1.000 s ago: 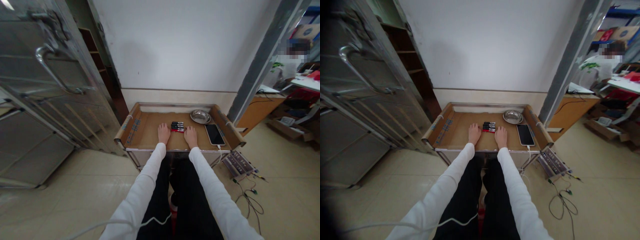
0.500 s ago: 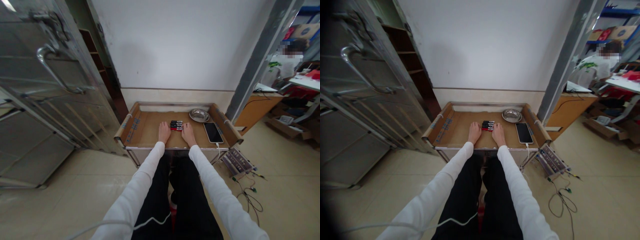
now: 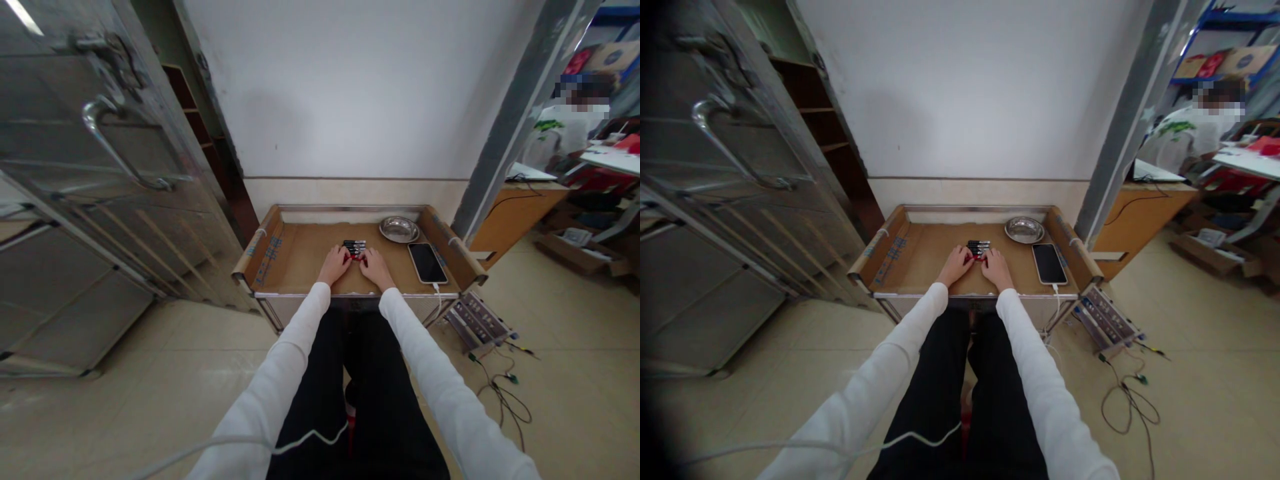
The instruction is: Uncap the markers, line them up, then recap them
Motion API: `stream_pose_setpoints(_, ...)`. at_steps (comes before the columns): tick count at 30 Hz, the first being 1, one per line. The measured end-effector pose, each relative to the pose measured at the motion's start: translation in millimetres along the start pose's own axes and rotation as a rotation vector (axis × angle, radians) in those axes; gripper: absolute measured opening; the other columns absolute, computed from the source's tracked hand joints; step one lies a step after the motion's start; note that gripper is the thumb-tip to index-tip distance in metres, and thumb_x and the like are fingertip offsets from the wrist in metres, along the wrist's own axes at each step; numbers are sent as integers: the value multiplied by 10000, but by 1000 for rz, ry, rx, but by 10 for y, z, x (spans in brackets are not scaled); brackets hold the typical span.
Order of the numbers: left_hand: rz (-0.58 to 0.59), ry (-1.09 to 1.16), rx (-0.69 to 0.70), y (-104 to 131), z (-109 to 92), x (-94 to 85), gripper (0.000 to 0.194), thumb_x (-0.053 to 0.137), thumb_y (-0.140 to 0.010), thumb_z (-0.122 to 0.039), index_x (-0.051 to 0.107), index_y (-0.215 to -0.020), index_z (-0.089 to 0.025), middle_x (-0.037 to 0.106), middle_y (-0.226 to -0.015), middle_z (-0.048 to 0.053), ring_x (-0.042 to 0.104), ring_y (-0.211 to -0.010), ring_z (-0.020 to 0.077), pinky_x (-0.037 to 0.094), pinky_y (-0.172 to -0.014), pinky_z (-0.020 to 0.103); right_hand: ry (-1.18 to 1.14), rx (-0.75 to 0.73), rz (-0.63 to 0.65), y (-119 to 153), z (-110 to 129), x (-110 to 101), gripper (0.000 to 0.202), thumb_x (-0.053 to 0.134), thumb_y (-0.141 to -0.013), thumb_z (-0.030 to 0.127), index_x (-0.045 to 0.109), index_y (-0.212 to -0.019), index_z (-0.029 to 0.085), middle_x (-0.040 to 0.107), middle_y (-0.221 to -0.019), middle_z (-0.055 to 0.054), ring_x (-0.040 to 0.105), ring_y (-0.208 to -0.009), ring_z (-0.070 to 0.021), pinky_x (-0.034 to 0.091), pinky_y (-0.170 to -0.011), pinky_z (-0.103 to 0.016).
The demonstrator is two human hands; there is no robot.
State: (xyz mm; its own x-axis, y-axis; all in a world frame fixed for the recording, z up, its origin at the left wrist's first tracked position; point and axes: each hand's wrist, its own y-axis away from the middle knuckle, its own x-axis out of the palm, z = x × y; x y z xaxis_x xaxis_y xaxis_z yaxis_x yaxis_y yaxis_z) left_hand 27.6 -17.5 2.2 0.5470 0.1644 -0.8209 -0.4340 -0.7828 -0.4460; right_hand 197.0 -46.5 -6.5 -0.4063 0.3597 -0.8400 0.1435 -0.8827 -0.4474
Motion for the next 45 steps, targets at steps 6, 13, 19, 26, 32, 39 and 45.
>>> stream_pose_setpoints(6, 29, 61, 74, 1, -11, -29, 99, 591, -843, -249, 625, -926, -205, 540, -951, 62, 531, -933, 206, 446, -889, 370, 31, 23, 9, -10, -25, 29, 137, 483, -827, 180, 579, -924, 166, 596, -950, -93, 511, -907, -225, 373, -827, -319)
stream_pose_setpoints(13, -33, 11, 42, -2, -44, -76, 119, 550, -889, -283, 624, -891, -191, 564, -939, 59, 540, -910, 199, 448, -865, 353, 80, 24, -8, 8, -6, 22, 143, 459, -883, 214, 594, -910, 177, 587, -968, -97, 503, -949, -234, 369, -822, -325)
stream_pose_setpoints(19, -253, -106, -39, -28, -79, -120, 159, 462, -938, -283, 584, -986, -192, 593, -1006, 84, 534, -957, 222, 423, -848, 347, 92, 3, -123, 16, 16, -43, 226, 386, -950, 225, 600, -986, 165, 575, -1003, -116, 503, -921, -229, 389, -813, -328)
stream_pose_setpoints(26, -256, -116, 22, -212, 27, -65, 208, 404, -964, -311, 578, -1008, -206, 631, -991, 84, 561, -959, 227, 397, -843, 356, 163, 65, -242, -136, 54, -52, 264, 366, -969, 232, 609, -1058, 185, 605, -990, -109, 519, -885, -221, 384, -808, -330)
stream_pose_setpoints(32, -210, -120, 54, -229, 52, -54, 200, 406, -965, -302, 577, -995, -203, 644, -978, 72, 575, -952, 213, 416, -853, 346, 122, 28, -231, -286, 98, 61, 269, 361, -983, 244, 608, -1057, 168, 637, -982, -106, 536, -922, -218, 383, -835, -321)
stream_pose_setpoints(39, -159, -63, 120, -160, 15, -74, 192, 409, -966, -290, 571, -1002, -192, 648, -974, 63, 587, -936, 193, 448, -875, 335, 20, -5, -262, -203, 115, 34, 286, 332, -989, 247, 596, -1052, 157, 641, -1016, -115, 557, -937, -218, 411, -859, -333)
stream_pose_setpoints(45, -181, -36, 110, -157, 28, -62, 182, 420, -961, -288, 574, -998, -196, 645, -972, 63, 589, -947, 193, 459, -885, 340, 12, -16, -229, -187, 132, 23, 274, 340, -981, 236, 594, -1055, 165, 635, -1005, -119, 573, -944, -222, 438, -877, -345)
